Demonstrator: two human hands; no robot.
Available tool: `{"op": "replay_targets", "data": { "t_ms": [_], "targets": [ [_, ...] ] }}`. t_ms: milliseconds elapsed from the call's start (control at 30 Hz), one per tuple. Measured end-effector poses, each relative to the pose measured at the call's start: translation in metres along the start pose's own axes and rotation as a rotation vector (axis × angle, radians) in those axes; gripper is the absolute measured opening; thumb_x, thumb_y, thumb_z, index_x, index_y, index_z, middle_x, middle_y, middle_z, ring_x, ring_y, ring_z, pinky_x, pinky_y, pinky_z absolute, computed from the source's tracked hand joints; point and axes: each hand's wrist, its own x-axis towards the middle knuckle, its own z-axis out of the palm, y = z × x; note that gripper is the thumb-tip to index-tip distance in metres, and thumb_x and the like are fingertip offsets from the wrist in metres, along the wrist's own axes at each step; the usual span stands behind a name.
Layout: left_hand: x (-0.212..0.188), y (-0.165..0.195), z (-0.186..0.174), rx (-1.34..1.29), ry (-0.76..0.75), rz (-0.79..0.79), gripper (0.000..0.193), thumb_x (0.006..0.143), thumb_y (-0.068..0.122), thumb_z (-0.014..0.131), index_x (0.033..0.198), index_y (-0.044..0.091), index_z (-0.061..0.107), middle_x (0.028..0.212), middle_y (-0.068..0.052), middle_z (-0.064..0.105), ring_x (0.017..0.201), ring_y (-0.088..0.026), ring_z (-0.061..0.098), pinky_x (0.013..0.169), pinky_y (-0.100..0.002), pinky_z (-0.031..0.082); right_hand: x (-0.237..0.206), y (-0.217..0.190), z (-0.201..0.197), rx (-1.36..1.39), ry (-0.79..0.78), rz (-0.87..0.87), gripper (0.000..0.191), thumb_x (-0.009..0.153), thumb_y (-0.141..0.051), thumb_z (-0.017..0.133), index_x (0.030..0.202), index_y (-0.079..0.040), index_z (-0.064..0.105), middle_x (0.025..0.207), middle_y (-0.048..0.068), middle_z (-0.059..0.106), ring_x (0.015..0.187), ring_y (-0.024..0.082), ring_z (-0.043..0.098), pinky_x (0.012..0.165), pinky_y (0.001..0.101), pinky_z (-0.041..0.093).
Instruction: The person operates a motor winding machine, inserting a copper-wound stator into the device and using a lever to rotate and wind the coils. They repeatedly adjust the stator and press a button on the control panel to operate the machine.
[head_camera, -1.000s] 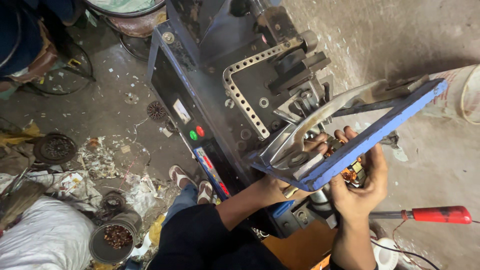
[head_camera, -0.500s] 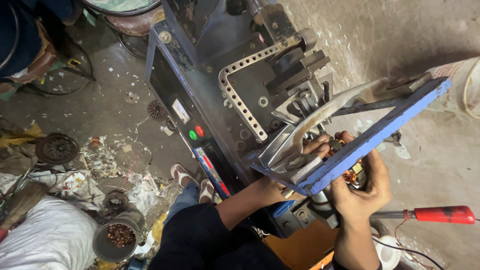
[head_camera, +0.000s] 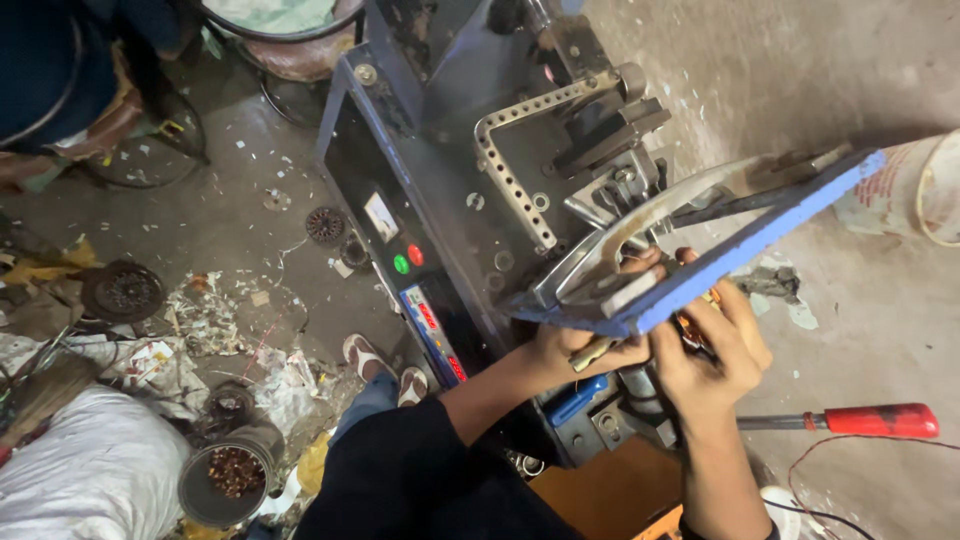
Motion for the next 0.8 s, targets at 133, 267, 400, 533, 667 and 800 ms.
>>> {"op": "replay_targets", "data": {
  "t_ms": [133, 267, 400, 533, 667, 800],
  "targets": [
    [-0.011, 0.01, 0.003, -0.075, 0.023, -0.162, 0.06, 0.09, 0.008, 0.079, 0.143, 0.005, 0.053, 0.141, -0.017, 0.061, 0.131, -0.032, 0.063, 0.111, -0.04, 0.056, 0.003, -0.01, -0.004, -0.011, 0.013, 0.048, 0.027, 0.09, 0.004, 0.085, 0.114, 0.003, 0.072, 0.127, 0.024, 0.071, 0.104, 0.027, 0.074, 0.09, 0.0299, 0.059],
    [-0.033, 0.024, 0.01, -0.245, 0.059, -0.317, 0.068, 0.086, 0.007, 0.076, 0.146, -0.002, 0.044, 0.139, -0.022, 0.055, 0.132, -0.034, 0.057, 0.116, -0.041, 0.046, 0.013, -0.019, -0.022, 0.059, -0.052, 0.118, 0.028, 0.092, 0.004, 0.083, 0.118, 0.004, 0.072, 0.129, 0.023, 0.071, 0.113, 0.023, 0.071, 0.1, 0.0286, 0.055],
    [-0.038, 0.019, 0.024, -0.888, 0.332, -0.783, 0.055, 0.097, 0.013, 0.062, 0.149, 0.005, 0.046, 0.151, -0.003, 0.051, 0.144, -0.016, 0.045, 0.118, -0.028, 0.037, 0.032, -0.024, -0.041, 0.22, -0.108, 0.279, 0.028, 0.094, 0.005, 0.081, 0.119, 0.004, 0.071, 0.13, 0.017, 0.071, 0.127, 0.019, 0.068, 0.114, 0.0313, 0.051],
    [-0.019, 0.001, 0.037, -0.484, 0.332, -0.677, 0.027, 0.109, 0.006, 0.057, 0.134, 0.0, 0.064, 0.129, -0.013, 0.07, 0.121, -0.022, 0.067, 0.104, -0.036, 0.056, 0.049, -0.032, -0.046, 0.328, -0.165, 0.439, 0.035, 0.089, 0.005, 0.08, 0.122, 0.0, 0.072, 0.124, 0.011, 0.073, 0.112, 0.014, 0.068, 0.1, 0.0277, 0.054],
    [-0.002, -0.006, 0.051, -1.474, 0.62, -0.97, 0.022, 0.104, 0.008, 0.064, 0.125, 0.005, 0.067, 0.12, -0.007, 0.073, 0.109, -0.018, 0.07, 0.097, -0.034, 0.057, 0.059, -0.039, -0.046, 0.293, -0.201, 0.437, 0.035, 0.089, 0.006, 0.08, 0.123, -0.001, 0.072, 0.117, 0.008, 0.074, 0.104, 0.011, 0.067, 0.094, 0.0255, 0.054],
    [-0.005, -0.013, 0.056, -1.583, 0.504, -0.937, 0.021, 0.107, 0.016, 0.064, 0.122, 0.003, 0.069, 0.11, -0.01, 0.074, 0.098, -0.021, 0.071, 0.088, -0.04, 0.059, 0.06, -0.04, -0.046, 0.28, -0.223, 0.434, 0.035, 0.09, 0.005, 0.08, 0.123, -0.001, 0.073, 0.111, 0.005, 0.074, 0.099, 0.009, 0.068, 0.089, 0.0245, 0.055]
  ]
}}
